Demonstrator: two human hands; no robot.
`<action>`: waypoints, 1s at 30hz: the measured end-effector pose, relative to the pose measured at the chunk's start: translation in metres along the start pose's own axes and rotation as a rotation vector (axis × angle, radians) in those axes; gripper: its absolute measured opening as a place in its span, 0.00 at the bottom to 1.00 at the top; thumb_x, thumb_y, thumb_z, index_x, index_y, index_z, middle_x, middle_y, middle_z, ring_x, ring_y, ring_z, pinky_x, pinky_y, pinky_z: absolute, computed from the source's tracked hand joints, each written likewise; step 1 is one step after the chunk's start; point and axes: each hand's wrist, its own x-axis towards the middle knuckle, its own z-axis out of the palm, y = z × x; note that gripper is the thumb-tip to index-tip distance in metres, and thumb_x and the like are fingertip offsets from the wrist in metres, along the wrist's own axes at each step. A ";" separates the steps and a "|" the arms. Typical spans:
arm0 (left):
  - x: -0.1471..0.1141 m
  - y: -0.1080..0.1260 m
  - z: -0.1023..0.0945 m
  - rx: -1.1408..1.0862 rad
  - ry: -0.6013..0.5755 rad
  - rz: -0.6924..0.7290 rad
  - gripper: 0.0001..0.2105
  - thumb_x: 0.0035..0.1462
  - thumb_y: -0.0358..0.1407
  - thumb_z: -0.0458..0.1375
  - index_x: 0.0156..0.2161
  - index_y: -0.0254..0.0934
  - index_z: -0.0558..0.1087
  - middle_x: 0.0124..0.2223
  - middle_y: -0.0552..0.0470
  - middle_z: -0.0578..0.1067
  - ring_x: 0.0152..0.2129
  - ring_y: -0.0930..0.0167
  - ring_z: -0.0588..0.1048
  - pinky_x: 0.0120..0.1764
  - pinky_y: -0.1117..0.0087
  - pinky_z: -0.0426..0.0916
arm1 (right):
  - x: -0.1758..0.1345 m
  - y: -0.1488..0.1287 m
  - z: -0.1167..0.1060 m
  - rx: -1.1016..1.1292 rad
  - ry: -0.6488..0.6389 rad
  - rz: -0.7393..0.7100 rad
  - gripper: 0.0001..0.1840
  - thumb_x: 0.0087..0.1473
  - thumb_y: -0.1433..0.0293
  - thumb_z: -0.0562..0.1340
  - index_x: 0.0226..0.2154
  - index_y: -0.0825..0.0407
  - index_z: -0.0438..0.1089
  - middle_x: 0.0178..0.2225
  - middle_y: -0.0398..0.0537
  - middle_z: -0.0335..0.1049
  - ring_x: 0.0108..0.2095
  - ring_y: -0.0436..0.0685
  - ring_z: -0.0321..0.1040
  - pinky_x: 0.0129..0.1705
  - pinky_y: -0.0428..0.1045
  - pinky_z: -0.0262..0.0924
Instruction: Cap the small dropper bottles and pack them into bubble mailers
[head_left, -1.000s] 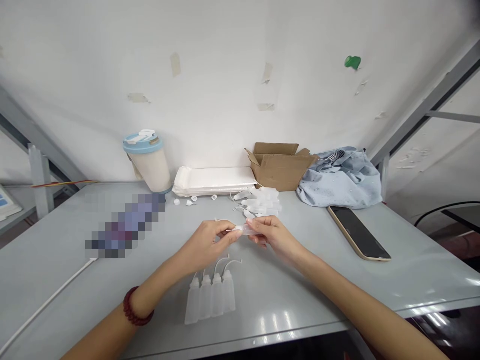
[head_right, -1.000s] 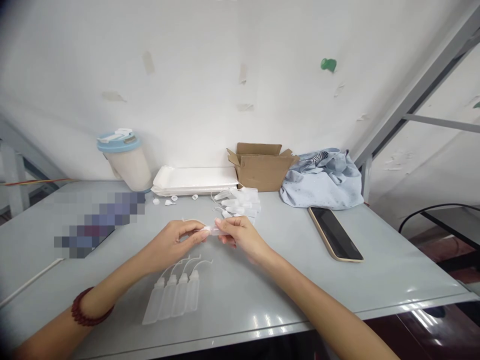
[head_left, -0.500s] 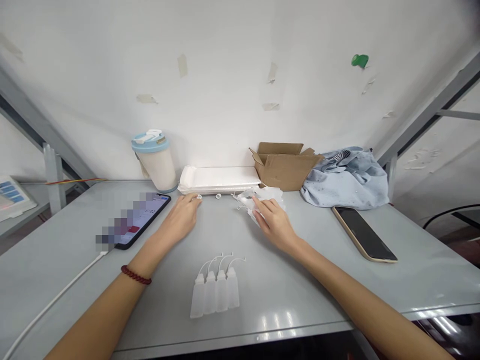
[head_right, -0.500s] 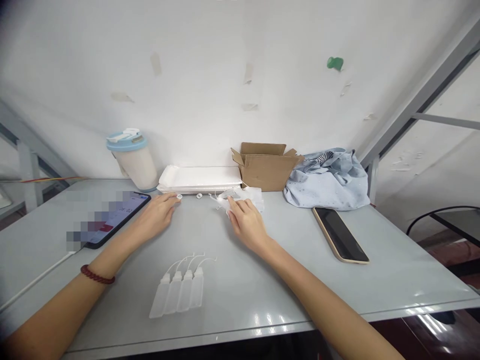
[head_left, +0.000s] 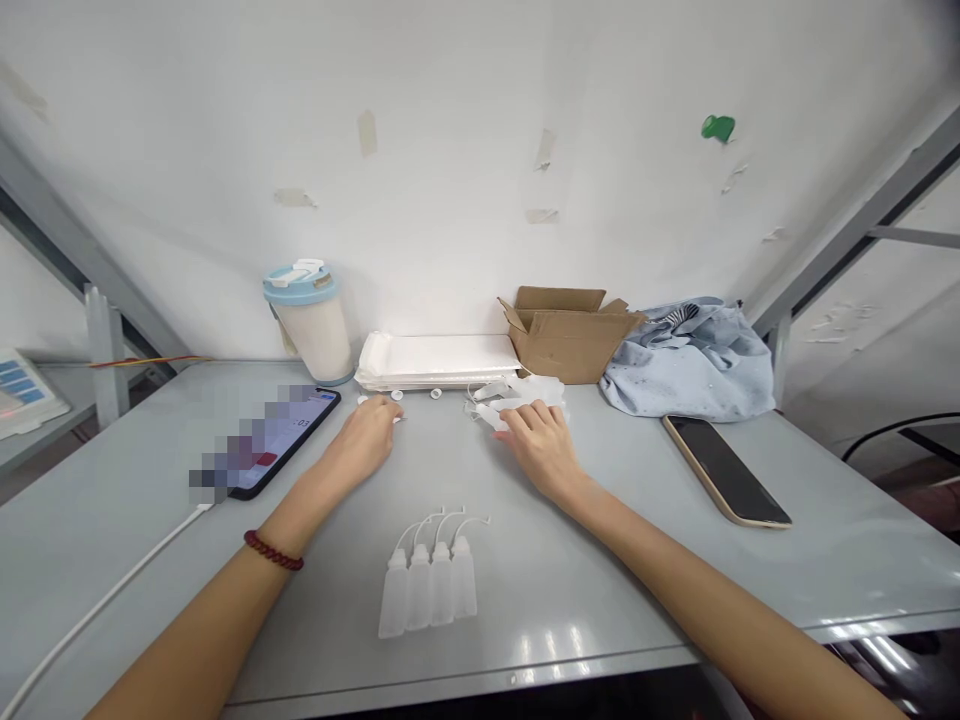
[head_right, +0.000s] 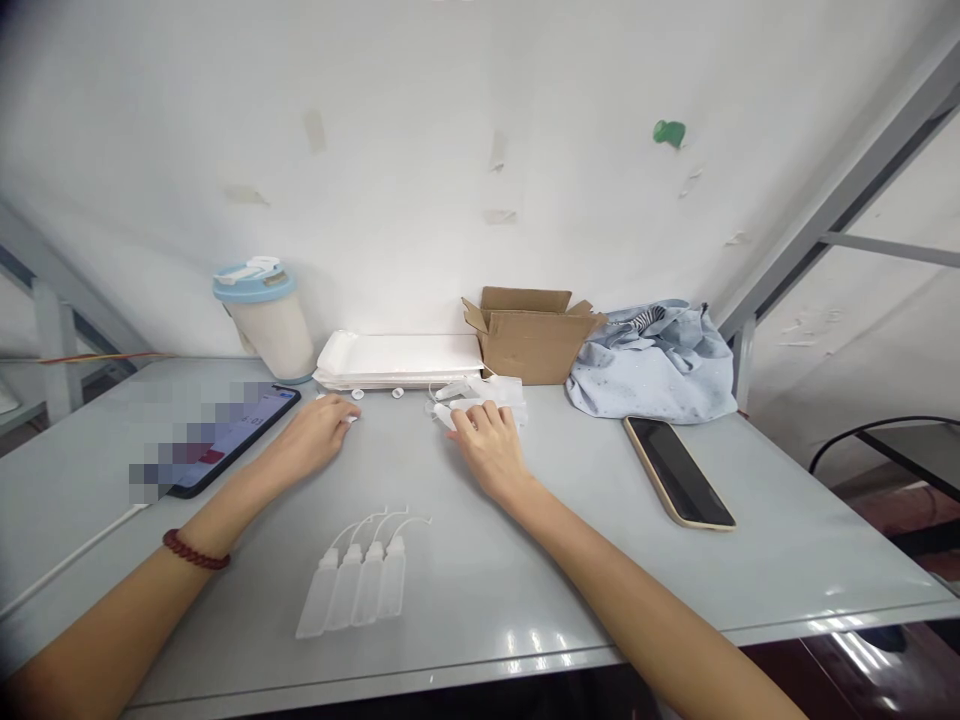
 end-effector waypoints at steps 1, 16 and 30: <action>0.000 0.001 -0.002 0.001 -0.008 -0.005 0.16 0.54 0.27 0.45 0.38 0.33 0.74 0.40 0.39 0.76 0.39 0.59 0.74 0.43 0.60 0.68 | 0.000 -0.001 0.000 -0.014 0.007 0.002 0.05 0.57 0.66 0.61 0.35 0.51 0.69 0.31 0.50 0.70 0.33 0.58 0.58 0.34 0.50 0.44; -0.009 0.054 -0.025 -0.553 -0.201 -0.126 0.12 0.49 0.37 0.54 0.37 0.34 0.74 0.36 0.47 0.79 0.33 0.65 0.77 0.38 0.65 0.71 | -0.012 -0.033 -0.051 0.390 -0.056 -0.094 0.10 0.60 0.72 0.54 0.29 0.54 0.66 0.27 0.47 0.68 0.29 0.53 0.59 0.35 0.49 0.46; -0.009 0.083 -0.003 -0.821 -0.132 -0.109 0.12 0.53 0.35 0.55 0.42 0.35 0.75 0.45 0.47 0.77 0.41 0.65 0.75 0.46 0.63 0.68 | -0.011 -0.054 -0.095 1.002 -0.691 -0.048 0.21 0.49 0.74 0.58 0.13 0.53 0.46 0.12 0.33 0.40 0.15 0.43 0.38 0.21 0.44 0.39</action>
